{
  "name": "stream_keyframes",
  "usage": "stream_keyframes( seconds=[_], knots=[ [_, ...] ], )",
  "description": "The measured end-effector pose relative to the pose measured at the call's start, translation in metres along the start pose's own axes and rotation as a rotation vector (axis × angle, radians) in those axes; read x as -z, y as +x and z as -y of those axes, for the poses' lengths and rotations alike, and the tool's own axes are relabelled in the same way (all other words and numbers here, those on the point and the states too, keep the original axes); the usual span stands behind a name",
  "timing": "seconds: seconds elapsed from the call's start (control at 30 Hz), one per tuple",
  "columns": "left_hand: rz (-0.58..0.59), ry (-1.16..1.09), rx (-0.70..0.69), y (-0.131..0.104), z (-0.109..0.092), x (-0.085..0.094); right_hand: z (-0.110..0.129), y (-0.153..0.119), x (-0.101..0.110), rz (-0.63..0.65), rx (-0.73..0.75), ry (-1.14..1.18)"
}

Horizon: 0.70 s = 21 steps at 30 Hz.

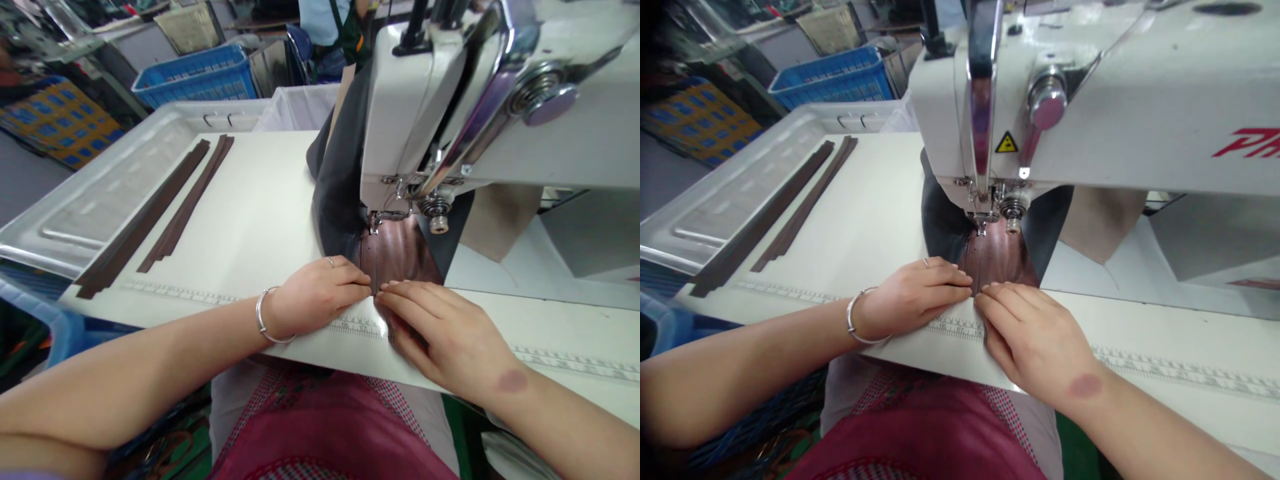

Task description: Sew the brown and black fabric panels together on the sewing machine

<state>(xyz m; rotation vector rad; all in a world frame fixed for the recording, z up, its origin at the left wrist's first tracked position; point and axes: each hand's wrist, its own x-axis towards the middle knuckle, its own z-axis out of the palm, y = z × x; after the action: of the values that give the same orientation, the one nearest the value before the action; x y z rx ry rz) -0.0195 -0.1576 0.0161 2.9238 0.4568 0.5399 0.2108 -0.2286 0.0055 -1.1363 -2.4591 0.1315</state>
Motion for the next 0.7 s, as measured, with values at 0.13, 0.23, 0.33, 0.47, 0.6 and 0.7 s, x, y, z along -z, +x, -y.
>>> stream_keyframes(
  seconds=[0.13,0.23,0.33,0.47,0.6,0.7],
  knots=[
    [0.058,-0.009,-0.006,-0.002,0.002,0.004,0.0,0.001,0.002,0.038,0.007,-0.027],
    [0.07,-0.015,0.007,-0.002,0.007,0.005,-0.003,0.004,0.004,0.067,0.01,-0.043],
    [0.061,-0.024,0.011,0.0,0.013,0.003,-0.007,0.009,0.006,0.077,0.004,-0.049],
    [0.05,-0.009,0.013,0.003,0.022,0.0,-0.013,0.016,0.004,0.075,0.009,-0.06],
    [0.052,0.032,0.02,0.007,0.029,-0.001,-0.021,0.023,0.002,0.073,0.008,-0.075],
    [0.048,0.055,0.034,0.011,0.036,-0.003,-0.028,0.028,0.001,0.085,-0.004,-0.086]
  ],
)
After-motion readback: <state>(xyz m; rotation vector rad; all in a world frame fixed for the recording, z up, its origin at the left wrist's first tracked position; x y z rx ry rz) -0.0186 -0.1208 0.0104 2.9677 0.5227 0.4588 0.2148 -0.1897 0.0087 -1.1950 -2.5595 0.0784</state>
